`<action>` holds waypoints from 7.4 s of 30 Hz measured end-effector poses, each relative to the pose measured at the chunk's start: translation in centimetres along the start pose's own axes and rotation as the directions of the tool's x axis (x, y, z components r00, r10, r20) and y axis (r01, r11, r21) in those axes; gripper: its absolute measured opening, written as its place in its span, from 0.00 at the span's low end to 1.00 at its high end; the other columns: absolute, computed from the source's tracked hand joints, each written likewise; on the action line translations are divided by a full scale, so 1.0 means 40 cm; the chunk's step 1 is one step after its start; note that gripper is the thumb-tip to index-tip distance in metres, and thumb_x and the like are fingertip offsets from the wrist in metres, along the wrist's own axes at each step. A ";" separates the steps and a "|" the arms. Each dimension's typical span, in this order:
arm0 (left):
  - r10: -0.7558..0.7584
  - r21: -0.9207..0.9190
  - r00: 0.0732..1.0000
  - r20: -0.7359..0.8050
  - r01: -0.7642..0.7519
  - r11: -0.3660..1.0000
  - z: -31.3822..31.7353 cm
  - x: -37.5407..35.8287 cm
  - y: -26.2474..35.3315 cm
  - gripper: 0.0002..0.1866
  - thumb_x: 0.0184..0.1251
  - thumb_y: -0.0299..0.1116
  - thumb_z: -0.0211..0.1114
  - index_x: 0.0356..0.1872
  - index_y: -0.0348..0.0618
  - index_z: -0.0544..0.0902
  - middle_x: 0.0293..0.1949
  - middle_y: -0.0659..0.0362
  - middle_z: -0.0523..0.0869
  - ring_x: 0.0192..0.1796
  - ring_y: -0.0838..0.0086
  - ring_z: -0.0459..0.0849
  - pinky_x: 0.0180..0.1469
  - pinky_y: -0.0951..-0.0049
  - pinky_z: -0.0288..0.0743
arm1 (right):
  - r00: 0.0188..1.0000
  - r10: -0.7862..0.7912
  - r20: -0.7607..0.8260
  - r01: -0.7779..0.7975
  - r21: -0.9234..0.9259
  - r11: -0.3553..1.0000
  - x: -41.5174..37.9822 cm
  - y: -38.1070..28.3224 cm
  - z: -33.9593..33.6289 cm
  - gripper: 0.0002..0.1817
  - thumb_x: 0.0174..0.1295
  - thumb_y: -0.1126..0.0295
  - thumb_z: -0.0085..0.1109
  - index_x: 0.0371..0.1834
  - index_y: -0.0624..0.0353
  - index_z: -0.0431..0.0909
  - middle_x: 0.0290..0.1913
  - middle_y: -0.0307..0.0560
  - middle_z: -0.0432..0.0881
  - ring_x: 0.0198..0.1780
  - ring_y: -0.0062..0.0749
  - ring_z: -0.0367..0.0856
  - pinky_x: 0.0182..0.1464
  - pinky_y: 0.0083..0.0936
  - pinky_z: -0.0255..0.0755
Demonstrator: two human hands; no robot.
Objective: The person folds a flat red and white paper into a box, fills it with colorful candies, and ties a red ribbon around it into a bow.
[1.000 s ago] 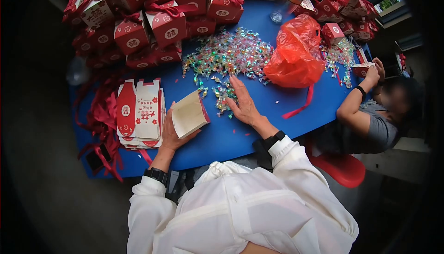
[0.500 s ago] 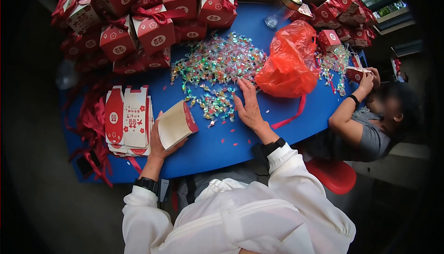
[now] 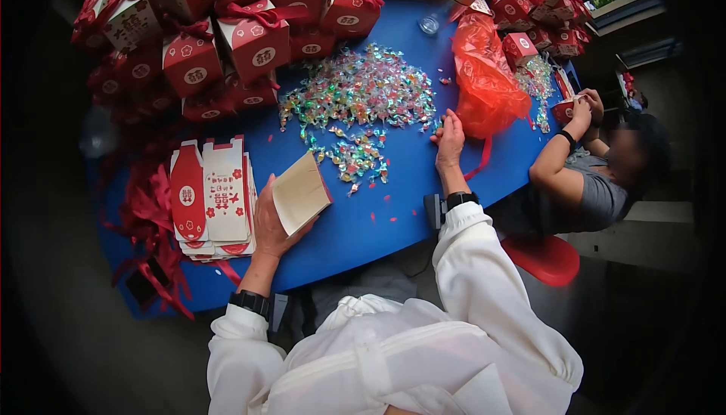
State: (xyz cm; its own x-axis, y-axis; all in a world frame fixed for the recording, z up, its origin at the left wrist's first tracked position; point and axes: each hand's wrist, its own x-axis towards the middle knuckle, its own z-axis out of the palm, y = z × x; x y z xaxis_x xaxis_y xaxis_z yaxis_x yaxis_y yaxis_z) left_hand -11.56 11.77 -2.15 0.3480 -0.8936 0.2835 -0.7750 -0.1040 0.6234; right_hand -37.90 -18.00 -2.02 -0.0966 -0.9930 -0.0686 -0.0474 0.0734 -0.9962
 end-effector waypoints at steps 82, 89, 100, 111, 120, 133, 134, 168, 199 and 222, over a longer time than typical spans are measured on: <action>-0.021 0.167 0.987 0.158 -0.006 0.986 0.017 -0.015 -0.038 0.51 0.36 0.48 0.82 0.63 0.40 0.65 0.58 0.48 0.72 0.66 0.48 0.67 0.67 0.51 0.61 | 0.729 -0.449 0.516 0.680 -0.472 0.561 -0.139 -0.011 0.047 0.13 0.54 0.72 0.66 0.44 0.55 0.81 0.36 0.44 0.74 0.41 0.40 0.75 0.43 0.35 0.68; 0.039 0.033 0.969 0.245 -0.048 0.998 0.020 -0.021 -0.061 0.60 0.31 0.53 0.84 0.67 0.40 0.58 0.62 0.47 0.69 0.69 0.48 0.64 0.69 0.51 0.58 | 0.732 -0.415 0.540 0.655 -0.390 0.648 -0.136 -0.015 0.017 0.12 0.55 0.78 0.61 0.43 0.59 0.80 0.38 0.48 0.76 0.42 0.45 0.77 0.43 0.36 0.71; -0.105 0.004 0.958 0.267 0.108 0.994 0.041 -0.036 -0.057 0.53 0.31 0.53 0.83 0.62 0.41 0.69 0.61 0.47 0.71 0.66 0.50 0.66 0.67 0.53 0.60 | 0.824 -0.208 0.526 0.447 -0.379 0.810 -0.160 -0.057 0.007 0.13 0.58 0.76 0.60 0.47 0.57 0.83 0.37 0.45 0.77 0.33 0.30 0.80 0.35 0.25 0.74; -0.159 0.040 0.946 0.282 0.154 0.987 0.057 -0.054 -0.085 0.52 0.30 0.52 0.84 0.61 0.40 0.71 0.60 0.47 0.72 0.65 0.50 0.68 0.66 0.54 0.62 | 0.843 -0.096 0.529 0.326 -0.362 0.873 -0.135 -0.065 0.009 0.12 0.60 0.74 0.60 0.47 0.59 0.83 0.35 0.41 0.76 0.31 0.23 0.75 0.36 0.21 0.72; -0.107 -0.027 0.981 0.164 0.113 0.993 0.028 -0.015 -0.014 0.52 0.31 0.51 0.84 0.61 0.39 0.69 0.61 0.45 0.71 0.64 0.50 0.69 0.65 0.53 0.63 | 0.855 0.138 0.501 -0.077 -0.141 0.987 -0.136 -0.069 0.026 0.11 0.65 0.73 0.58 0.49 0.62 0.81 0.39 0.34 0.80 0.34 0.14 0.74 0.38 0.16 0.72; -0.112 -0.188 0.989 0.098 0.129 0.974 0.046 -0.011 -0.013 0.57 0.31 0.55 0.83 0.65 0.40 0.64 0.62 0.46 0.71 0.64 0.50 0.71 0.65 0.53 0.63 | 0.307 -0.474 0.825 0.606 0.214 0.766 -0.375 -0.303 0.195 0.10 0.57 0.77 0.64 0.43 0.60 0.81 0.38 0.45 0.77 0.31 0.26 0.76 0.35 0.22 0.72; -0.160 -0.244 0.983 0.088 0.177 0.953 0.046 -0.012 -0.012 0.58 0.30 0.55 0.83 0.65 0.39 0.63 0.62 0.46 0.71 0.64 0.50 0.71 0.65 0.53 0.63 | 0.304 -0.476 0.825 0.607 0.217 0.764 -0.369 -0.304 0.191 0.10 0.57 0.77 0.64 0.43 0.60 0.81 0.38 0.45 0.77 0.31 0.26 0.76 0.35 0.22 0.72; -0.053 -0.067 0.998 0.016 0.054 0.996 0.035 -0.016 -0.004 0.61 0.29 0.60 0.82 0.66 0.38 0.62 0.63 0.46 0.70 0.63 0.49 0.71 0.64 0.54 0.65 | 0.708 -0.252 0.660 0.619 -0.407 0.672 -0.198 -0.102 0.112 0.11 0.54 0.74 0.68 0.38 0.62 0.78 0.36 0.49 0.77 0.31 0.36 0.78 0.32 0.29 0.75; -0.042 -0.047 0.999 0.012 0.043 0.998 0.029 -0.008 0.002 0.62 0.29 0.58 0.83 0.67 0.39 0.60 0.64 0.45 0.69 0.64 0.49 0.70 0.66 0.53 0.65 | 0.736 -0.122 0.665 0.562 -0.501 0.659 -0.208 -0.057 0.116 0.12 0.55 0.72 0.67 0.40 0.60 0.75 0.36 0.51 0.78 0.35 0.46 0.80 0.38 0.38 0.75; -0.153 -0.136 0.982 0.110 0.168 0.976 0.045 -0.025 -0.025 0.60 0.30 0.59 0.82 0.66 0.38 0.61 0.64 0.45 0.69 0.63 0.49 0.71 0.65 0.53 0.65 | 0.431 -0.256 0.865 0.383 0.081 0.920 -0.347 -0.293 0.176 0.07 0.60 0.74 0.64 0.41 0.62 0.82 0.32 0.42 0.81 0.29 0.19 0.77 0.32 0.19 0.71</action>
State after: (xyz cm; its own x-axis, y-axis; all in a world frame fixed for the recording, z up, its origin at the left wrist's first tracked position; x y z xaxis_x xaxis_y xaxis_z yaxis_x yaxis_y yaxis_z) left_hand -12.06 11.97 -4.37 0.4023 -0.9098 0.1025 -0.6263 -0.1918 0.7556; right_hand -28.99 -5.72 10.21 0.8305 -0.5275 0.1788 0.0002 -0.3208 -0.9471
